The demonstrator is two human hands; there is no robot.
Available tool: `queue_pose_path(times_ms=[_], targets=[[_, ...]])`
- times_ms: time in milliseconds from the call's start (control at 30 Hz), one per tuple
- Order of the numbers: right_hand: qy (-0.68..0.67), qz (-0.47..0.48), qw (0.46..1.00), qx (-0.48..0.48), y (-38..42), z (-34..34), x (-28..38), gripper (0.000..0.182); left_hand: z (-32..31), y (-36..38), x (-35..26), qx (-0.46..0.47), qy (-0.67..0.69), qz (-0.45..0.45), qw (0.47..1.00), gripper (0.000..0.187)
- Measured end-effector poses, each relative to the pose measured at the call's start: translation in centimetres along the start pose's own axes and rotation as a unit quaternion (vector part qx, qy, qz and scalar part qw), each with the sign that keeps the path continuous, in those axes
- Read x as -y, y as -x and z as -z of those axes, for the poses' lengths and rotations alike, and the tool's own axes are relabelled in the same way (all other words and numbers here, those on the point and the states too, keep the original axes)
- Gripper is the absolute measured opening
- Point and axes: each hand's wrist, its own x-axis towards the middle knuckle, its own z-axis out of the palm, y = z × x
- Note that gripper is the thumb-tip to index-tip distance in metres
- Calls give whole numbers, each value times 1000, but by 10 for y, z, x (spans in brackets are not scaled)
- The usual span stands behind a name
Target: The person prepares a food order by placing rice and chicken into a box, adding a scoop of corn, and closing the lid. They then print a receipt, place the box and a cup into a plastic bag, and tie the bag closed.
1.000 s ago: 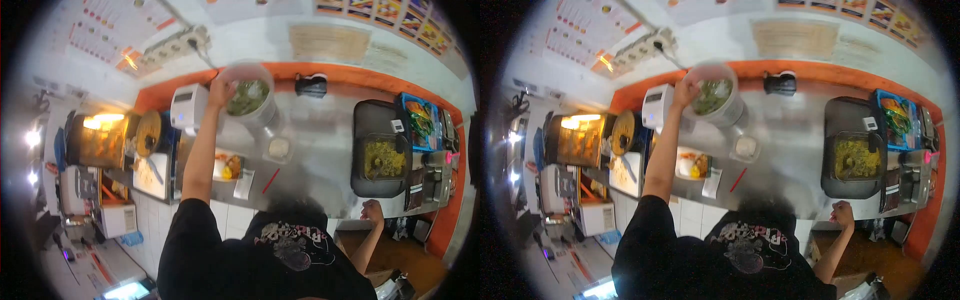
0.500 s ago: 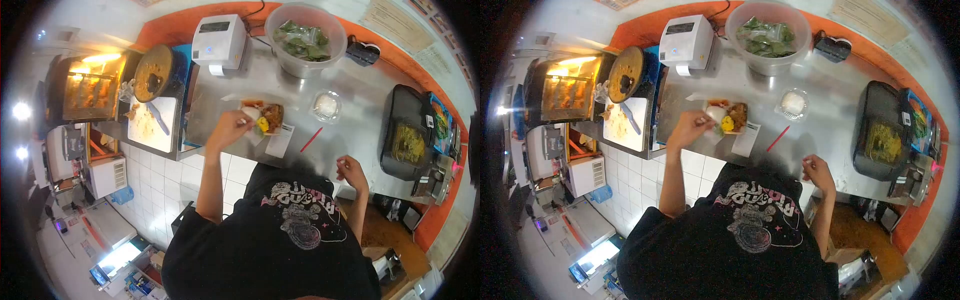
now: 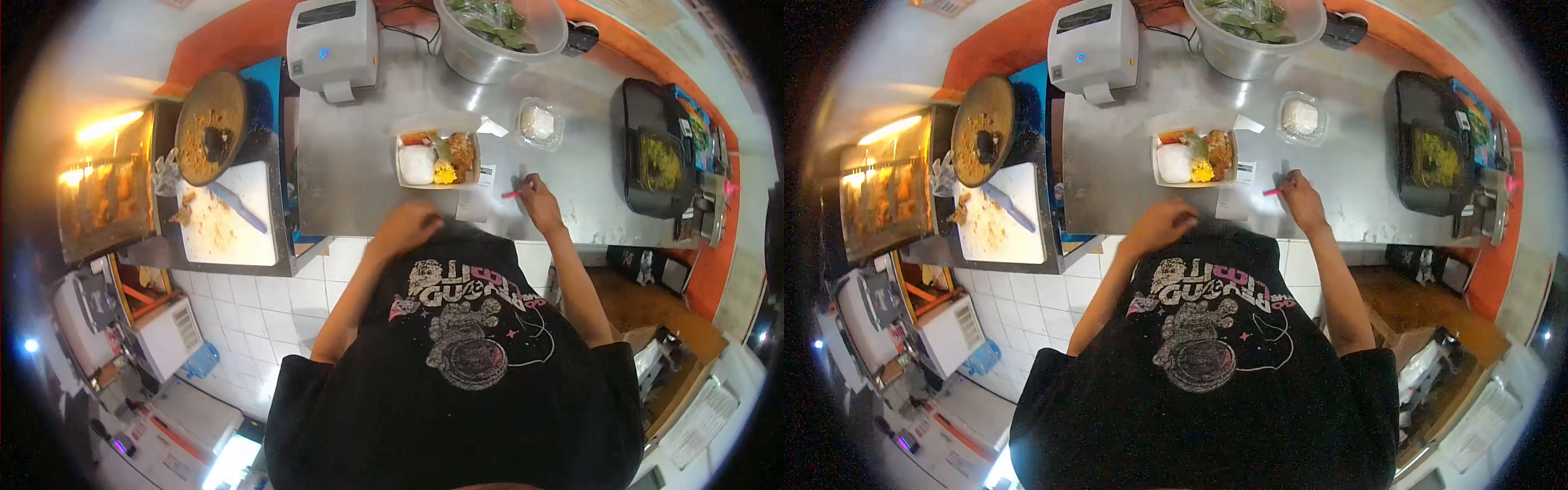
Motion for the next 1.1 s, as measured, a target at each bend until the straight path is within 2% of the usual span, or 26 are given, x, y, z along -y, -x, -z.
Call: queue_pose_path(times_ms=[33,67,133,200,233,267,367,500,567,700,800,867,967,1100], targets=[[-19,15,1000,-6,8,-1,2,18,-16,-6,3,60,1,-25,998,21],[-22,8,1000,-8,14,-5,7,18,-36,-14,10,68,-1,-28,997,21],[-122,14,977,-173,14,-9,29,16,-57,-36,23,117,21,-129,985,28],[-368,-93,899,-220,18,-2,75,15,-52,-44,23,160,-22,-124,979,33],[-435,-99,861,-246,14,0,95,17,-51,-44,19,198,-65,-115,971,39],[-475,-93,832,-273,10,-12,104,15,-53,-44,19,202,-66,-117,970,39],[-532,-140,801,-237,4,-52,104,16,-56,-46,22,238,-103,-71,963,45],[-512,-141,808,-254,8,-63,105,11,-57,-46,28,245,-62,-73,965,49],[-510,-155,823,-196,6,-67,99,7,-55,-49,27,251,-52,-72,964,50],[-504,-143,818,-236,1,-68,100,7,-59,-52,37,269,-57,-68,959,50],[-453,-126,848,-244,4,-62,103,6,-62,-55,43,272,-50,-76,958,50],[-457,-105,864,-184,7,-60,104,7,-60,-56,44,278,-48,-73,957,50],[-418,-93,877,-216,6,-50,103,8,-58,-57,39,272,-44,-76,958,50],[-461,-89,862,-191,11,-56,97,8,-62,-51,42,249,-40,-97,963,50]])
